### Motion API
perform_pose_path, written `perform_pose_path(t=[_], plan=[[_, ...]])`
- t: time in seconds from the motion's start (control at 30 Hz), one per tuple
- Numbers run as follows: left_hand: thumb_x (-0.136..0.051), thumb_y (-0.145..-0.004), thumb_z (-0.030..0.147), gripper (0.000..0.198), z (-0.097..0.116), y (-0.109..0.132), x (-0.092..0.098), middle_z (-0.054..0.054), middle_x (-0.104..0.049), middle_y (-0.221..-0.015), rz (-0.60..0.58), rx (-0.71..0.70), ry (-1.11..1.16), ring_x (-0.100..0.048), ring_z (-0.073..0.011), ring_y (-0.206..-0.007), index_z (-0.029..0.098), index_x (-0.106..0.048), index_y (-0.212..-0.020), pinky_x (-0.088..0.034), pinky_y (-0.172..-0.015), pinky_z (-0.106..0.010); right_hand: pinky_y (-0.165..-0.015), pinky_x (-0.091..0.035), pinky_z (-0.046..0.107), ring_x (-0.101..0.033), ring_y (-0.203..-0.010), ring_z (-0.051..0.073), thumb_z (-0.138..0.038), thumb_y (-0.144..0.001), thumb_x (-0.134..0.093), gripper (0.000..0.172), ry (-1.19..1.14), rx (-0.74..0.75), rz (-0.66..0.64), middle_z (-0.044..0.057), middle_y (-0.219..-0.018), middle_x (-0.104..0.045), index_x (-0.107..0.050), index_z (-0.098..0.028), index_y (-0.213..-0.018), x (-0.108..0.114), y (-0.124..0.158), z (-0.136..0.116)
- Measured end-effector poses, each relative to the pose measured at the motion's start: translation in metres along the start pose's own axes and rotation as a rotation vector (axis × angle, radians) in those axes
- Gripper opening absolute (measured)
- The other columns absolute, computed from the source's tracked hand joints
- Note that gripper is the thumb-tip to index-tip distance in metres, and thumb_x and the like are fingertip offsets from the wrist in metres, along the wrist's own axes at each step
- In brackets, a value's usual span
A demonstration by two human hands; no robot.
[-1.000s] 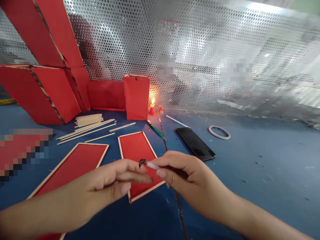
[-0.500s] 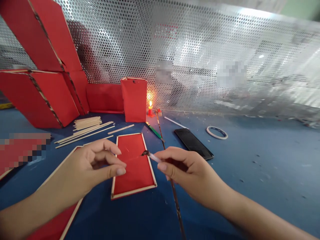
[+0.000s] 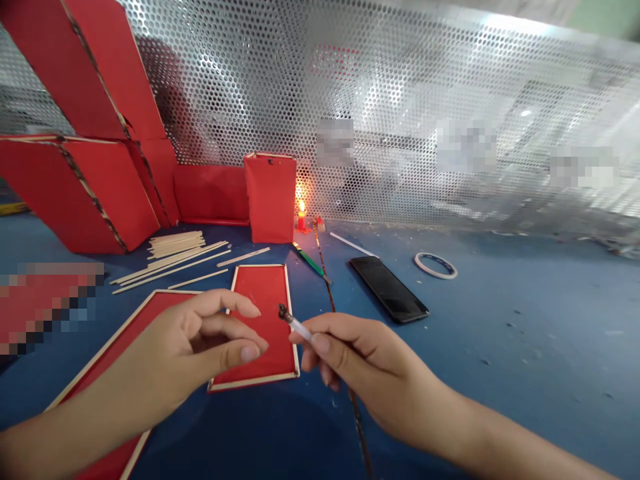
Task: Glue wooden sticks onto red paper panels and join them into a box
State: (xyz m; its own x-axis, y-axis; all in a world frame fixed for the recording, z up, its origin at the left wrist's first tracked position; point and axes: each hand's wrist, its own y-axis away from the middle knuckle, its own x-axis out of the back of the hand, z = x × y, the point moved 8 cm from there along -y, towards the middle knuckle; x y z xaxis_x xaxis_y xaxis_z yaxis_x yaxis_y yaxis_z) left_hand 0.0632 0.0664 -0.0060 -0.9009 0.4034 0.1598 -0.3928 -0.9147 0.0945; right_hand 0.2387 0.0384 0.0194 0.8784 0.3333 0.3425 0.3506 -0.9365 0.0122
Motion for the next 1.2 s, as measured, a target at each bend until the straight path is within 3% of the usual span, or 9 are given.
perform_pose_path(t=[0.13,0.23,0.33,0.47,0.6,0.73,0.87,1.03,1.2], plan=[[-0.077,-0.079,0.04,0.036,0.001,0.002,-0.008,0.002,-0.081,-0.087,-0.051,-0.009,0.004,-0.076,-0.0224,-0.086,0.027,-0.059,-0.108,-0.056,-0.076,-0.034,-0.052,-0.042,0.022,-0.049,-0.056,0.009,-0.054,-0.09,-0.066,0.034,-0.094,-0.045,-0.053,-0.003,-0.072,-0.054,-0.059,-0.021,-0.088,-0.011,0.0,0.005],[-0.076,-0.079,0.038,0.035,0.003,0.003,-0.012,0.003,-0.081,-0.085,-0.074,-0.01,-0.009,-0.076,-0.0226,-0.086,0.027,-0.059,-0.108,-0.056,-0.077,-0.034,-0.05,-0.038,0.021,-0.044,-0.056,0.008,-0.055,-0.09,-0.066,0.035,-0.112,-0.019,-0.049,-0.003,-0.074,-0.056,-0.059,-0.021,-0.09,-0.013,0.0,0.004],[-0.077,-0.077,0.039,0.044,0.005,0.004,-0.012,0.004,-0.08,-0.083,-0.051,-0.011,-0.062,-0.074,-0.0223,-0.082,0.027,-0.055,-0.113,-0.053,-0.075,-0.034,-0.055,-0.041,0.024,-0.049,-0.06,0.01,-0.06,-0.096,-0.053,0.043,-0.159,-0.005,-0.07,0.001,-0.076,-0.061,-0.063,-0.019,-0.091,-0.018,0.0,0.004],[-0.077,-0.077,0.041,0.052,0.004,0.005,-0.011,0.003,-0.079,-0.083,-0.035,-0.008,-0.088,-0.073,-0.0232,-0.081,0.027,-0.05,-0.12,-0.05,-0.073,-0.034,-0.054,-0.043,0.024,-0.052,-0.056,0.01,-0.058,-0.091,-0.064,0.038,-0.215,-0.046,-0.083,-0.003,-0.071,-0.056,-0.058,-0.021,-0.091,-0.023,0.001,0.007],[-0.079,-0.076,0.041,0.041,0.001,0.006,-0.014,0.004,-0.079,-0.08,-0.052,0.017,-0.058,-0.072,-0.0226,-0.082,0.027,-0.049,-0.101,-0.049,-0.072,-0.032,-0.05,-0.036,0.021,-0.044,-0.053,0.007,-0.056,-0.089,-0.068,0.037,-0.168,-0.053,-0.067,-0.005,-0.07,-0.055,-0.057,-0.021,-0.09,-0.022,0.0,0.008],[-0.076,-0.079,0.041,0.035,0.004,0.005,-0.014,0.004,-0.08,-0.081,-0.049,-0.012,-0.033,-0.073,-0.0208,-0.082,0.027,-0.046,-0.089,-0.049,-0.071,-0.031,-0.054,-0.038,0.025,-0.046,-0.058,0.011,-0.062,-0.097,-0.049,0.047,-0.028,-0.058,0.007,0.001,-0.072,-0.06,-0.065,-0.019,-0.083,-0.014,-0.001,0.012],[-0.07,-0.085,0.045,0.028,0.007,0.003,-0.006,0.001,-0.082,-0.09,0.001,-0.053,-0.072,-0.074,-0.0229,-0.087,0.027,-0.049,-0.092,-0.051,-0.072,-0.032,-0.053,-0.039,0.025,-0.048,-0.058,0.011,-0.062,-0.095,-0.054,0.046,-0.009,-0.057,0.106,0.001,-0.072,-0.06,-0.067,-0.019,-0.087,-0.004,-0.003,0.019],[-0.067,-0.087,0.052,0.036,0.009,-0.003,0.013,-0.001,-0.082,-0.101,0.103,-0.131,-0.277,-0.075,-0.0244,-0.085,0.03,-0.057,-0.114,-0.051,-0.067,-0.033,-0.048,-0.037,0.024,-0.048,-0.054,0.011,-0.066,-0.088,-0.061,0.047,-0.171,-0.063,0.183,0.0,-0.068,-0.059,-0.068,-0.019,-0.093,0.003,-0.005,0.024],[-0.059,-0.095,0.041,0.019,0.019,-0.011,0.026,0.001,-0.08,-0.107,0.139,-0.315,-0.512,-0.072,-0.0233,-0.105,0.029,-0.071,-0.102,-0.052,-0.089,-0.035,-0.049,-0.036,0.024,-0.047,-0.055,0.011,-0.064,-0.085,-0.066,0.044,-0.245,-0.051,0.196,0.0,-0.066,-0.058,-0.069,-0.02,-0.088,0.004,-0.005,0.024]])
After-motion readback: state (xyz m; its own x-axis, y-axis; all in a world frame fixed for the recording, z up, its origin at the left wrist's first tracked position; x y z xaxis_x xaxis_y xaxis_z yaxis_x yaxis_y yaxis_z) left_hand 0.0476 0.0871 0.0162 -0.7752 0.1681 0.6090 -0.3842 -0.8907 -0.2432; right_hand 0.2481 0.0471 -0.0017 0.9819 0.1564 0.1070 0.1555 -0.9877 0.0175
